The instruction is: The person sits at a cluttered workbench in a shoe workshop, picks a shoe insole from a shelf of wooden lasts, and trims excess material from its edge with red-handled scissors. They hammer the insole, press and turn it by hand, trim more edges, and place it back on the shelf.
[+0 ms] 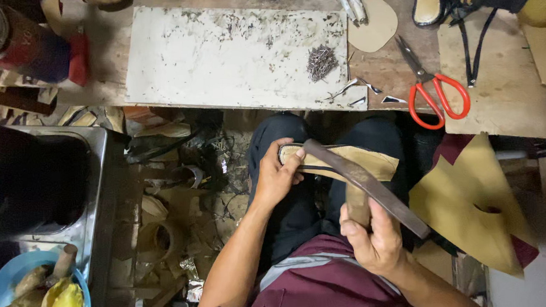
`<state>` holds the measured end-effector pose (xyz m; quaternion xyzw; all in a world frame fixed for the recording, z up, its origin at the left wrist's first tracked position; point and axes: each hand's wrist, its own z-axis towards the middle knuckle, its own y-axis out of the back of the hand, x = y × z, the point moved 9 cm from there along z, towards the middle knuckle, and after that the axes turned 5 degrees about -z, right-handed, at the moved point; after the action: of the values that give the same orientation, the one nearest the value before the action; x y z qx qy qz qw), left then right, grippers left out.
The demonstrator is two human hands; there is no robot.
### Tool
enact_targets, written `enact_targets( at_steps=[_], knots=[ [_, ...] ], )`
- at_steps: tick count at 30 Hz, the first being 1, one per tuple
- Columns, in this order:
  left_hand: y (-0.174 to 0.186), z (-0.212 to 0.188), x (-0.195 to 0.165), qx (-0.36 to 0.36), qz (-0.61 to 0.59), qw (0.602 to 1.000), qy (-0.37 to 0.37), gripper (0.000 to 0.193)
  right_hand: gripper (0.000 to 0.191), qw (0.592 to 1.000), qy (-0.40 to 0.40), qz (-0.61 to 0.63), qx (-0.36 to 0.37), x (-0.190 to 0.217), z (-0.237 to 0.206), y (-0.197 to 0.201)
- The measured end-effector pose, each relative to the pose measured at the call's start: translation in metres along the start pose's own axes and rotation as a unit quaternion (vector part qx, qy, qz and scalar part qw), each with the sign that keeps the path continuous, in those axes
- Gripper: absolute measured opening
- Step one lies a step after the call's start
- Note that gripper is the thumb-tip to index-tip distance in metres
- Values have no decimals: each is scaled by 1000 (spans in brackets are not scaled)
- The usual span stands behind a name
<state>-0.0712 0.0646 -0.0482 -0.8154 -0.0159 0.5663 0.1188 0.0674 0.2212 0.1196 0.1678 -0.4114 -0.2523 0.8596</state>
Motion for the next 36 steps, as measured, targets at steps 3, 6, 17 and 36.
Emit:
enact_targets(
  at_steps=[3, 6, 17, 36],
  knots=[
    [2, 1, 2, -10, 13, 1000, 5, 46, 67, 961, -230, 143, 63, -36, 2, -33],
    [-2, 2, -3, 15, -16, 999, -25, 45, 59, 990, -17, -34, 134, -14, 24, -45],
    [-2, 6, -1, 16, 6, 999, -27, 40, 62, 971, -162, 47, 167, -49, 10, -50],
    [2, 3, 7, 10, 6, 1000, 4, 43, 48, 969, -157, -159, 104, -41, -51, 26]
  ],
)
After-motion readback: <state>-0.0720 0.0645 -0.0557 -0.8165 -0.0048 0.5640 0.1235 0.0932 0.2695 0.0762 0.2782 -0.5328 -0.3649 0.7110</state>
